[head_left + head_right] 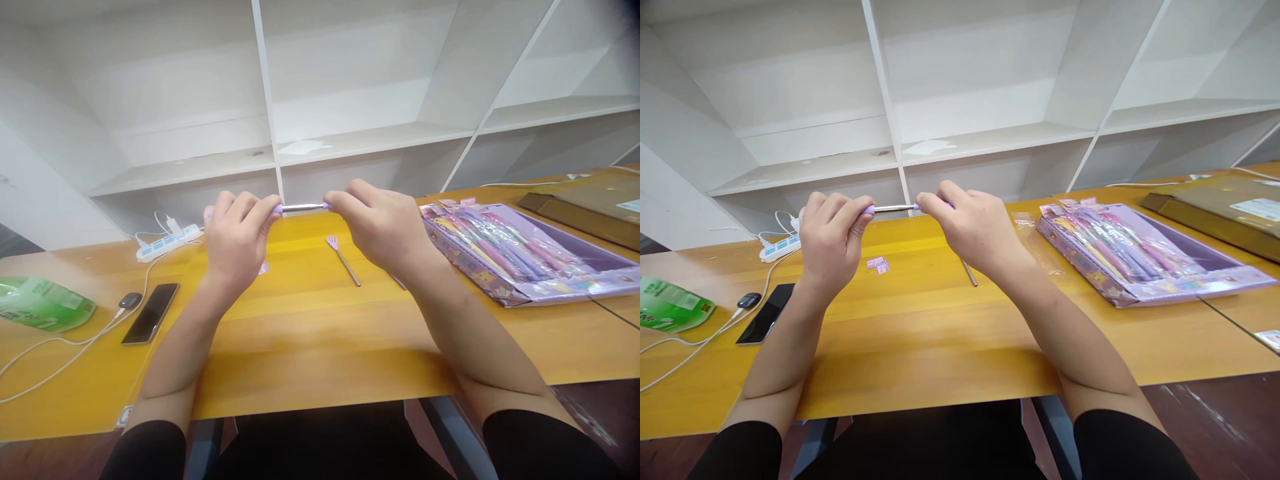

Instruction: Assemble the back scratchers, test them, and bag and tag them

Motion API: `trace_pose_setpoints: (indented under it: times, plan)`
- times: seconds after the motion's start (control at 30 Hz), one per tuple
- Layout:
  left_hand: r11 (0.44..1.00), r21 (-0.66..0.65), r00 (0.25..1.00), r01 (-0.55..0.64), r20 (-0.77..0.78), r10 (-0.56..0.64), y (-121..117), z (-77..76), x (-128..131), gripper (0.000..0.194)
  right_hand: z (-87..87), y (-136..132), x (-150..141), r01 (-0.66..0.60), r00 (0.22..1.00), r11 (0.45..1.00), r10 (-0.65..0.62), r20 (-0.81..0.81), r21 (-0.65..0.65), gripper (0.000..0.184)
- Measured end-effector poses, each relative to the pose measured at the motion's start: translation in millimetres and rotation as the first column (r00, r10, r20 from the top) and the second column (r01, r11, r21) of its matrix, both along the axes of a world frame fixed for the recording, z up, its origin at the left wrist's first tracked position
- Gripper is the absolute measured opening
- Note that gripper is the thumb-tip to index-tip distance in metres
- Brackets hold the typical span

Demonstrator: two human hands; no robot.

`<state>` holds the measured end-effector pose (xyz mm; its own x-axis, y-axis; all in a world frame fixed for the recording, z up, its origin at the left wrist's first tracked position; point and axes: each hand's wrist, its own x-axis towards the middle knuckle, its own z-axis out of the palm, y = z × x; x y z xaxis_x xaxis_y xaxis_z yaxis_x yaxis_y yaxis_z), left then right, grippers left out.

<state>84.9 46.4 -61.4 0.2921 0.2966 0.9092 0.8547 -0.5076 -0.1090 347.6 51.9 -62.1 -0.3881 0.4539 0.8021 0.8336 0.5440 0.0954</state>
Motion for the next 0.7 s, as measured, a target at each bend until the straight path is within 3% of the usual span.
trace_pose_setpoints:
  times: [0.4,0.7]
  plan:
    - [1.000,0.009,0.999,0.000,-0.041,0.000,-1.8,2.8,-1.8,0.026,-4.7,6.0,-1.6,0.009,0.999,0.999,-0.010,0.031,0.037,0.027]
    - [1.000,-0.014,0.999,0.003,-0.032,-0.003,-7.4,2.3,-0.7,0.022,-8.2,8.2,-5.7,-0.040,0.999,0.999,0.039,0.018,0.033,0.035]
